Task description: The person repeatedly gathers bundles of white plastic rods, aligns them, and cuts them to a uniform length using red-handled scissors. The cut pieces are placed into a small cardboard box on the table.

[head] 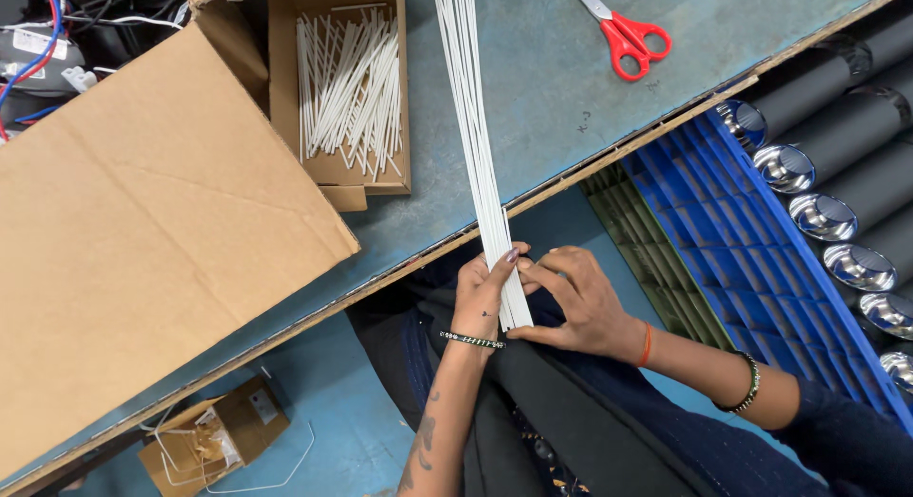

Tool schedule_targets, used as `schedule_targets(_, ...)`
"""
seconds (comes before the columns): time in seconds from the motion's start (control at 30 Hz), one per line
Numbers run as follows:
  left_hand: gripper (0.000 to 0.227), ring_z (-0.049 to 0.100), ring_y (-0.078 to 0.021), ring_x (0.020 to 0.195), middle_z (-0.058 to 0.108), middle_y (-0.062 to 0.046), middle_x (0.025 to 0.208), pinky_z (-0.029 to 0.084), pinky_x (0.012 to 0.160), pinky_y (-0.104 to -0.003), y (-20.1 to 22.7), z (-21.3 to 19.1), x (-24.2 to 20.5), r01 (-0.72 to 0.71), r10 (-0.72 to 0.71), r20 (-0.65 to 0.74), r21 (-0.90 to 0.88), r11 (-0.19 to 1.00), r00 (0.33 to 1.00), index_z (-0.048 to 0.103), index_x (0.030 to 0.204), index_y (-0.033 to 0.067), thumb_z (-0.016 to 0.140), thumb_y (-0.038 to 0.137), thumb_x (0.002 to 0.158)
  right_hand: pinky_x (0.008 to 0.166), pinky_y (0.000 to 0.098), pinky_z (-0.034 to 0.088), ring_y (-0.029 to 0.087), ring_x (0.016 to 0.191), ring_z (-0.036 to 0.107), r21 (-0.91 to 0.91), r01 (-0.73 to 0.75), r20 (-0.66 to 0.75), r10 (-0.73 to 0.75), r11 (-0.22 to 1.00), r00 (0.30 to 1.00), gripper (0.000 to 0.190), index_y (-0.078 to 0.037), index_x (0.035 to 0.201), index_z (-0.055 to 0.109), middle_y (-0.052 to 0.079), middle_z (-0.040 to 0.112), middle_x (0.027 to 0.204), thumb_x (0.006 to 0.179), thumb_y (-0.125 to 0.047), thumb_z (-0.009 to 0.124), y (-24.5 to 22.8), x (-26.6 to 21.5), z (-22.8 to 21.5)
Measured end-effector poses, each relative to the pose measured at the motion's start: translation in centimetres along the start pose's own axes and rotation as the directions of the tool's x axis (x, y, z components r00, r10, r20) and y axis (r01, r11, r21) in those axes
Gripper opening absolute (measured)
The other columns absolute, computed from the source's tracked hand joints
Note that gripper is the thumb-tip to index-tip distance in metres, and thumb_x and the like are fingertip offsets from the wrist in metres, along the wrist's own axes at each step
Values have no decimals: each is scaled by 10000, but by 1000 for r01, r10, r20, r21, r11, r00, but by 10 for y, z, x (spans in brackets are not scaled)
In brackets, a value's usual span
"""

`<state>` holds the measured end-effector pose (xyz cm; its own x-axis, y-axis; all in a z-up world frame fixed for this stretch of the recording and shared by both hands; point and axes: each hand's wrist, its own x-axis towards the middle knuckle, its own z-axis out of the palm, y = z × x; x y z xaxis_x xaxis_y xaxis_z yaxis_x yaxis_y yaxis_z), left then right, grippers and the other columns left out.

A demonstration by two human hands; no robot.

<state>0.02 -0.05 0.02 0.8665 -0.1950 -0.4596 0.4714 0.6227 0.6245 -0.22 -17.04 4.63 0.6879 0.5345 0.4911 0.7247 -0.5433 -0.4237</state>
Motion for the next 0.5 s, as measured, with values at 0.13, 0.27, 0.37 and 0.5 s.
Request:
schedule_targets(0.13,272,724,-160,804,707,-89,912,635,765,-312,1,1,-1,-6,6,-5,6,1000,1000,671,1154,-57,633,182,1030,1016,487,485,315,1100,549,-22,4,-19,-5,1000,1000,884,-45,1382,546,111,519,1181,732,-517,916,0,1,2)
schedule_targets(0.27,270,731,-156,813,711,-82,914,639,769,-314,3,1,-2,23,-23,-7,4,1000,1000,672,1163,-41,623,177,1012,1019,514,470,284,1068,548,-7,42,-12,-42,999,999,923,-35,1368,538,107,520,1148,711,-577,892,1,2,0)
schedule_targets(0.37,270,732,-156,812,719,-80,917,640,768,-318,3,1,-1,21,-20,-13,11,1000,1000,670,1161,-47,618,171,1010,1025,515,465,277,1063,545,-21,42,-2,-42,999,999,914,-35,1368,542,103,521,1140,719,-579,887,2,1,1)
schedule_targets(0.5,267,722,-152,810,709,-73,909,628,764,-315,2,1,-1,-10,10,-3,0,1000,1000,670,1170,-53,621,164,1023,1041,505,466,271,1077,546,-52,39,-9,-39,998,999,875,-40,1371,545,95,528,1145,745,-541,896,1,1,5)
